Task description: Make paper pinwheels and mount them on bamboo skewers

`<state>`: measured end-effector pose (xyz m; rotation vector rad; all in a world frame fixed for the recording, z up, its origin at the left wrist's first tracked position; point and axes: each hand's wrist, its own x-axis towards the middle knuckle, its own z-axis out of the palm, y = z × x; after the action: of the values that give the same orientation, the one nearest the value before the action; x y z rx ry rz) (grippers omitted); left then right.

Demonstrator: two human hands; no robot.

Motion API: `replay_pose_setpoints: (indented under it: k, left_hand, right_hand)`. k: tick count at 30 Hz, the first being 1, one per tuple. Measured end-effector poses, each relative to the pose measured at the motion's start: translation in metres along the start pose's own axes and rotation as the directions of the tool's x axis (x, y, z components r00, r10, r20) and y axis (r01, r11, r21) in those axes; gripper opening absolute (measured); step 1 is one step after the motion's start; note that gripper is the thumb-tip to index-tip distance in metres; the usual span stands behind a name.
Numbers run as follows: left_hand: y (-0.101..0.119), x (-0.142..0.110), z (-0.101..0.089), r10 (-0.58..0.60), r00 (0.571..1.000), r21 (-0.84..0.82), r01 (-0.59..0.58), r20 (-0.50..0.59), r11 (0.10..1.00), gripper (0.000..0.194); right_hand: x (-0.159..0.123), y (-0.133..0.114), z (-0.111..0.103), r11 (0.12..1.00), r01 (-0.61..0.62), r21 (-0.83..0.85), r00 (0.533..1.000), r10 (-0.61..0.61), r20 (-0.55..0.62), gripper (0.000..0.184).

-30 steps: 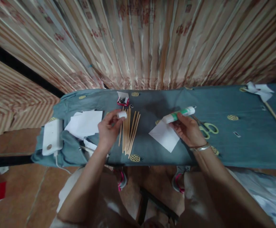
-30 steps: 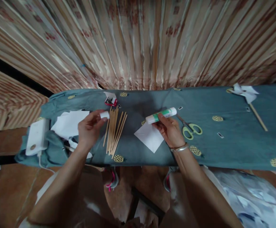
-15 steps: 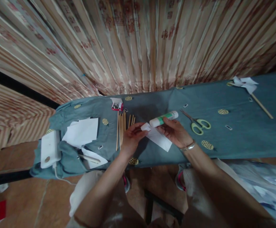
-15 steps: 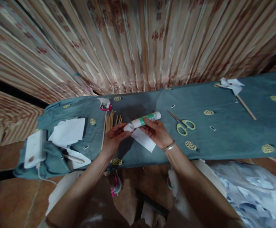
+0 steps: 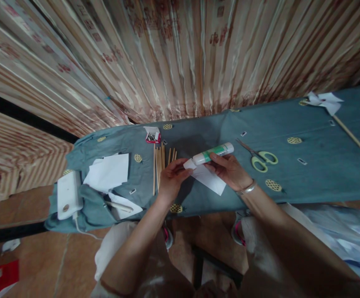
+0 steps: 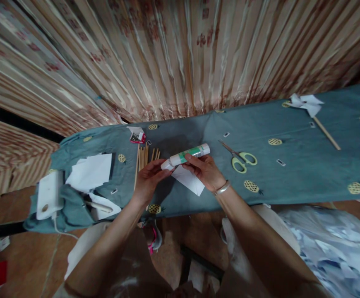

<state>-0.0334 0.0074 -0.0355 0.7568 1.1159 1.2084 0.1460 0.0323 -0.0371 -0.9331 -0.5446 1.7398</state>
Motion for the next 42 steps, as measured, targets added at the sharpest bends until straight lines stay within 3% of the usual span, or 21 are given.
replay_pose_setpoints:
  k: [25,31,36,39,42]
  left_hand:
    - [0.003,-0.006,0.000,0.142,0.990,0.192,-0.140,0.000,0.971,0.034]
    - [0.003,-0.011,-0.001,0.097,0.995,0.226,-0.093,-0.005,0.970,0.035]
    - [0.001,-0.016,-0.003,0.116,0.993,0.315,-0.113,0.007,0.942,0.032]
    - [0.001,-0.017,-0.008,0.133,0.991,0.350,-0.130,0.017,0.928,0.028]
    - [0.005,-0.014,-0.025,0.172,0.984,0.372,-0.143,-0.047,0.917,0.030]
  right_hand:
    - [-0.006,0.006,0.009,0.993,0.028,-0.113,0.999,-0.031,-0.022,0.032]
    - [-0.011,0.016,0.013,0.990,0.019,-0.140,1.000,-0.020,-0.004,0.031]
    - [-0.014,0.022,0.018,0.968,0.056,-0.246,0.996,-0.037,0.082,0.029]
    - [-0.016,0.020,0.018,0.945,0.102,-0.311,0.990,-0.065,0.129,0.031]
    - [-0.019,0.014,0.014,0.936,0.119,-0.332,0.988,-0.078,0.134,0.035]
